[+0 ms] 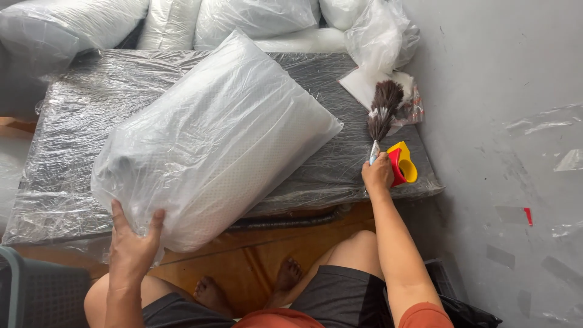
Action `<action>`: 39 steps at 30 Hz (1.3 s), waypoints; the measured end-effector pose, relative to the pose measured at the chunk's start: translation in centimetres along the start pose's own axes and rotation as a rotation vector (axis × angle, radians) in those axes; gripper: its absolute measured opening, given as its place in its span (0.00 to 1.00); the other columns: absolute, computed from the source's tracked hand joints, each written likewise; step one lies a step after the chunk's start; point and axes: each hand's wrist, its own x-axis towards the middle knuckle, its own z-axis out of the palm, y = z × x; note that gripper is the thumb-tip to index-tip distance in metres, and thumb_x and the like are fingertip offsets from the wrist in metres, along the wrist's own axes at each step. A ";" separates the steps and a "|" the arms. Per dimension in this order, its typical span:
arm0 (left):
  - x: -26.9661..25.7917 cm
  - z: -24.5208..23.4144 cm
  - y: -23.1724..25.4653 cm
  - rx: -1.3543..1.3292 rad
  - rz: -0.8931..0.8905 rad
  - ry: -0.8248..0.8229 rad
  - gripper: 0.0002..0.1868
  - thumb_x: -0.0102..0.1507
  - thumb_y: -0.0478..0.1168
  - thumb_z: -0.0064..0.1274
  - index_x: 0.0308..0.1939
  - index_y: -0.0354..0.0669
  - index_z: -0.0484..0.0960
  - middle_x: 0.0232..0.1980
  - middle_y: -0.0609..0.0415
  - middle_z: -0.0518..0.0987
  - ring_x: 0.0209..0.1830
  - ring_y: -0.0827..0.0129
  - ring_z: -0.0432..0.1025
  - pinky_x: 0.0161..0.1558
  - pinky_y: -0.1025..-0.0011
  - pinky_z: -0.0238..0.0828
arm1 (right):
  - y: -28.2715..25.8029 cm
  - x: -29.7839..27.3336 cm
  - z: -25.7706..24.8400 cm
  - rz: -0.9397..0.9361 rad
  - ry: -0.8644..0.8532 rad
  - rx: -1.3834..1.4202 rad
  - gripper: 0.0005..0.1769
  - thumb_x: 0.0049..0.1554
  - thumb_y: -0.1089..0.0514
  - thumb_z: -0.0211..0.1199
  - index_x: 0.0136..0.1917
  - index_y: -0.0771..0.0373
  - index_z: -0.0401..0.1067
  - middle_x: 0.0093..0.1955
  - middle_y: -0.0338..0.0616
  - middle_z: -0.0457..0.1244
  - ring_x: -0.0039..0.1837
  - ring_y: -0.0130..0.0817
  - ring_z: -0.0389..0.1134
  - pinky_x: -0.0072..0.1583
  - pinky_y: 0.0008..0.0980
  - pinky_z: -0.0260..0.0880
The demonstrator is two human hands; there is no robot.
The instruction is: Dusting a pillow and then vacuum sealing it inside a plastic bag using a vacuum cleaner.
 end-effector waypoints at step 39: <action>5.5 7.2 -6.8 -0.290 0.073 0.175 0.39 0.72 0.62 0.35 0.84 0.63 0.43 0.65 0.13 0.67 0.65 0.21 0.62 0.64 0.34 0.58 | -25.4 -3.9 -20.1 -0.752 -0.516 0.396 0.26 0.64 0.38 0.48 0.72 0.45 0.66 0.46 0.65 0.71 0.52 0.68 0.72 0.54 0.65 0.72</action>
